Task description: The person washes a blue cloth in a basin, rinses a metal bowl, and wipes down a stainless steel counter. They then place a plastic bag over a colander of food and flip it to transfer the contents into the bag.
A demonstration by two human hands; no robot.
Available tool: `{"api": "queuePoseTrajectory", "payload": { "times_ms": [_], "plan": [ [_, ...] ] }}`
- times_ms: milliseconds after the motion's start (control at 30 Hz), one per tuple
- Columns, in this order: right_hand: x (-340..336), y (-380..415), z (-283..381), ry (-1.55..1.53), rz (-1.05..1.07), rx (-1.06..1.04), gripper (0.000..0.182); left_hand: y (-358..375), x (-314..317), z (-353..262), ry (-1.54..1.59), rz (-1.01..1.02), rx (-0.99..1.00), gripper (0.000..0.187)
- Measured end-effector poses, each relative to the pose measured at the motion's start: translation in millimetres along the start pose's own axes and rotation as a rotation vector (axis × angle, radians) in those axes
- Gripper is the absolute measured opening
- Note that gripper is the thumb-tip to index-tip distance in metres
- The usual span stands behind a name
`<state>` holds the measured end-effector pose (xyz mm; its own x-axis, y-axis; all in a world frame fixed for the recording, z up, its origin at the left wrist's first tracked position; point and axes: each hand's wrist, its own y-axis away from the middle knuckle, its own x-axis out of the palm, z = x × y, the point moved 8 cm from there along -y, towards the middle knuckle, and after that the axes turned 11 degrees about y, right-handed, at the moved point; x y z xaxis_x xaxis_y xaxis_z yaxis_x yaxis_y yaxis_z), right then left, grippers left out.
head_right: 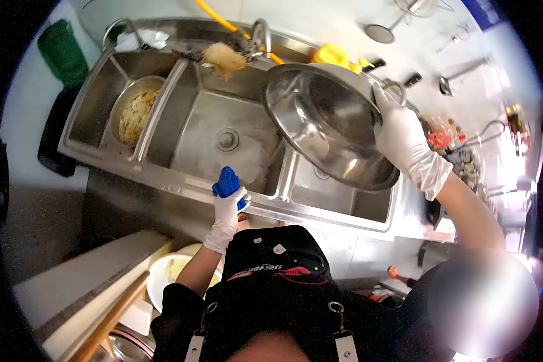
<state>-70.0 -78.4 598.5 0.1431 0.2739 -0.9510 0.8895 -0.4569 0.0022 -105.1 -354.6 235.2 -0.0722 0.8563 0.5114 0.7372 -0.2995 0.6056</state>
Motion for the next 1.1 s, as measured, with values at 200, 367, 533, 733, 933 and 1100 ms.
{"api": "queuePoseTrajectory", "payload": {
  "times_ms": [200, 367, 533, 733, 933, 1100],
  "plan": [
    [-25.9, 70.8, -26.5, 0.067, -0.328, -0.206, 0.081, -15.3, 35.9, 32.4, -0.126, 0.141, -0.162, 0.02],
    [-36.5, 123.4, -57.2, 0.103, -0.311, -0.173, 0.076, -4.2, 73.2, 35.9, -0.226, 0.128, -0.253, 0.022],
    [-29.7, 175.1, -83.9, 0.281, -0.49, -0.174, 0.063, 9.5, 105.7, 54.2, -0.2, 0.237, -0.404, 0.037],
    [53.9, 216.9, -112.8, 0.23, -0.657, -0.211, 0.06, -0.1, 113.6, 87.2, -0.141, 0.272, -0.414, 0.028],
    [102.0, 242.3, -136.8, 0.106, -0.656, -0.248, 0.06, 82.8, 218.8, 71.1, -0.289, 0.552, -0.147, 0.052],
    [132.1, 254.7, -161.8, 0.144, -0.759, -0.227, 0.06, -8.2, 203.6, 88.2, -1.023, 0.808, 0.45, 0.045]
  ]
}}
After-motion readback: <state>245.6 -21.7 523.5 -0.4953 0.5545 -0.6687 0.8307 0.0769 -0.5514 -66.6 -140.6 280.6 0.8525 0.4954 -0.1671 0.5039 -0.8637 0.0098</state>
